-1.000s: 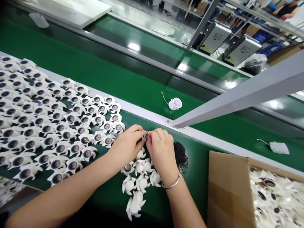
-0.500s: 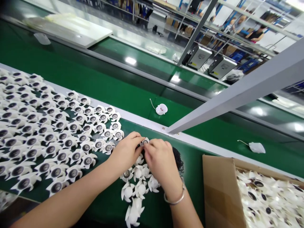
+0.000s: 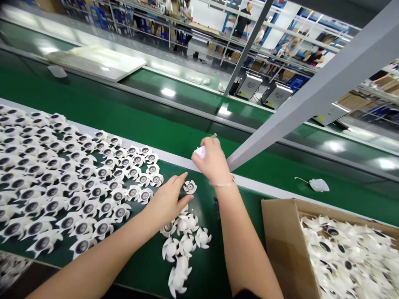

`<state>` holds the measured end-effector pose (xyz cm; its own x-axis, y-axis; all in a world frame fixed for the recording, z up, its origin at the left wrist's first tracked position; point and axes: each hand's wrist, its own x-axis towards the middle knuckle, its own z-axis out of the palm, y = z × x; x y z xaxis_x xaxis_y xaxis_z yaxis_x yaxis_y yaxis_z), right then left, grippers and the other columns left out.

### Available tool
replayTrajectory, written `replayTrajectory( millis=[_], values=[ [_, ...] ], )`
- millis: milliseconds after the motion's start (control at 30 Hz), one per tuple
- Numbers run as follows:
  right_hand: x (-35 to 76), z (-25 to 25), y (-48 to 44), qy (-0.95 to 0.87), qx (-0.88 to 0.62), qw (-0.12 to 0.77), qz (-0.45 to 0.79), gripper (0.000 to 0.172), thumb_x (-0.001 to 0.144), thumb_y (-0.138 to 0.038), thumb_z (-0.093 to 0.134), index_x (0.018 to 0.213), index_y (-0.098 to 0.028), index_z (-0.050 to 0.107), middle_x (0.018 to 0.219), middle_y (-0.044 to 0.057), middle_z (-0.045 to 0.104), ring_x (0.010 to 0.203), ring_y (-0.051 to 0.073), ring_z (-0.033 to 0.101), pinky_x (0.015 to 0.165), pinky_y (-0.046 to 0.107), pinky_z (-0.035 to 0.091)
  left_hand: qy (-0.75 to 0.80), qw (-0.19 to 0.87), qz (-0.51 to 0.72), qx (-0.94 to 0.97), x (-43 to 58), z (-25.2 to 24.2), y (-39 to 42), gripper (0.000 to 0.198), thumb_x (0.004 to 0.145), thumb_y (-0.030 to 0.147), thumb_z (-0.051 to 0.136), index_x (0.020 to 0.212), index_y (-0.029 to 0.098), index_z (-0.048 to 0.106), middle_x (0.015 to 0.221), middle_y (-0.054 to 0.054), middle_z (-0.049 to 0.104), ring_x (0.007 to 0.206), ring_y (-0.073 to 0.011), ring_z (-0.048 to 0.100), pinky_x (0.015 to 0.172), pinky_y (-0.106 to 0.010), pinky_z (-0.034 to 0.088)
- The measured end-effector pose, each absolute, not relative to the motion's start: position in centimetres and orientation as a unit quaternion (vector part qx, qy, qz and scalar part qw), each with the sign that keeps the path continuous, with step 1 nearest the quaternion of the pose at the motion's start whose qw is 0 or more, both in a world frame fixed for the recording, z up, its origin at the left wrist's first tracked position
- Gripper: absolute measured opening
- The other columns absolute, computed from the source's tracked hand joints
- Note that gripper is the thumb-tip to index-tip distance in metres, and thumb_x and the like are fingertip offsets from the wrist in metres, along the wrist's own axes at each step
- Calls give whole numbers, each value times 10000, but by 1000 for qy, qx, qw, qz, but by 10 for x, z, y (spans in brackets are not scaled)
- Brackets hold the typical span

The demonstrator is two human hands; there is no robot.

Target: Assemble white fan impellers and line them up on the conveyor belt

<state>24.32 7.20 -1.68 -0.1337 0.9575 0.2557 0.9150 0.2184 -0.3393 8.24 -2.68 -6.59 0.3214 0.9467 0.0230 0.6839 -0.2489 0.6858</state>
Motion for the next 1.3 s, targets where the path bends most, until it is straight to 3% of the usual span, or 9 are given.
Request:
replayTrajectory(
  millis=[100,267,400,633,833,1167,1233,1300],
  values=[
    [255,-22,17,-675,-628,366,129,198,879,-370,612,983,-203,593,867,22,616,737,163,567,699,304,486,555,270,247,747,80,-64,-26,503,960,223,484,1442,110,396,1193,-138,596,1032,-273,624,886,-455,551],
    [262,-53,-36,-645,-586,443,211,220,876,-343,672,1065,-230,657,1175,75,675,1043,217,653,861,355,553,547,209,341,735,78,-58,-21,332,991,178,399,1267,124,577,1099,-106,650,1001,-232,635,883,-415,548],
    [256,-63,-41,-730,-545,385,145,195,845,-269,721,1034,-224,705,1244,81,669,1142,226,639,1004,388,520,519,227,397,722,79,-56,-20,257,990,222,461,1162,157,641,1081,-67,668,993,-183,633,897,-355,541],
    [245,-67,-38,-770,-545,321,83,180,859,-163,686,1028,-155,745,1211,125,690,1090,228,674,943,359,570,527,262,360,724,83,-67,-16,259,966,227,505,1140,208,696,1084,-31,690,941,-161,655,876,-340,557],
    [248,-62,-28,-759,-551,322,130,199,761,-151,789,959,-163,765,1105,111,731,990,224,711,899,350,586,551,291,336,707,85,-65,-8,254,945,229,527,1100,219,728,1043,-22,691,909,-167,654,831,-334,557],
    [254,-45,-21,-786,-529,253,197,118,763,-168,776,870,-214,760,1033,51,734,921,212,700,867,363,574,568,245,285,732,83,-58,-16,275,966,264,489,1116,218,715,1064,-24,696,916,-191,657,826,-344,530],
    [258,-45,-15,-797,-523,234,193,112,803,-195,734,909,-223,757,1090,59,724,991,233,688,910,385,556,572,232,281,735,80,-53,-19,285,976,278,467,1103,208,713,1066,-36,695,937,-197,655,839,-346,522],
    [261,-47,-11,-776,-560,255,138,240,878,-200,626,1097,-210,723,1224,100,681,1096,262,656,964,426,526,570,230,268,742,75,-48,-20,294,981,301,455,1022,214,734,1007,-40,702,914,-197,656,822,-341,517]
  ],
)
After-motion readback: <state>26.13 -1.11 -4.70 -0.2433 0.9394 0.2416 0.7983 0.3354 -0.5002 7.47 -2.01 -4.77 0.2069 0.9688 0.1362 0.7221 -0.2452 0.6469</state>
